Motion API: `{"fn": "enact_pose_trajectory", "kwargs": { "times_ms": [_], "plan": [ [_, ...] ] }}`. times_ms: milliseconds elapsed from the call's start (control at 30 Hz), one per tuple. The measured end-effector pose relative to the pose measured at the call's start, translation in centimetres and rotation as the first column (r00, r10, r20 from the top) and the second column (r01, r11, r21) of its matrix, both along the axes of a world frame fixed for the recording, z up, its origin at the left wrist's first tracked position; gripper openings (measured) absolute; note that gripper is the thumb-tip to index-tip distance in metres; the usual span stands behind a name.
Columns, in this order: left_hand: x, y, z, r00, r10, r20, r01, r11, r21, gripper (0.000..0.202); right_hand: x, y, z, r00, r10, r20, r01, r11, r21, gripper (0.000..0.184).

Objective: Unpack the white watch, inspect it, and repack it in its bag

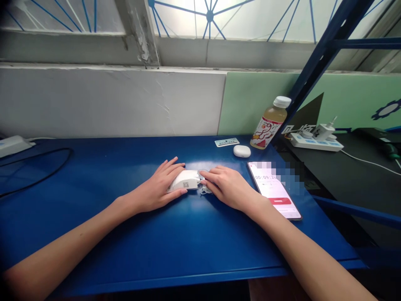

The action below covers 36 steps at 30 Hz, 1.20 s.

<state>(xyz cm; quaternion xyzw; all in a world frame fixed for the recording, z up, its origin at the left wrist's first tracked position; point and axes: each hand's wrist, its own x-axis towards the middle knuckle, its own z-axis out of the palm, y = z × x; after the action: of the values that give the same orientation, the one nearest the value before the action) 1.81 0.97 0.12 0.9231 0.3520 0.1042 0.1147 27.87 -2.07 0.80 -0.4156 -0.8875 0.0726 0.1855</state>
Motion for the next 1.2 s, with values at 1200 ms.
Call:
{"fn": "enact_pose_trajectory", "kwargs": {
  "times_ms": [1200],
  "plan": [
    [0.0,-0.2,0.7,0.996,-0.049,0.081,0.046,0.998,0.036,0.046,0.6,0.3,-0.2,0.995,0.012,-0.104,-0.022,0.995,-0.094,0.032]
  ]
}}
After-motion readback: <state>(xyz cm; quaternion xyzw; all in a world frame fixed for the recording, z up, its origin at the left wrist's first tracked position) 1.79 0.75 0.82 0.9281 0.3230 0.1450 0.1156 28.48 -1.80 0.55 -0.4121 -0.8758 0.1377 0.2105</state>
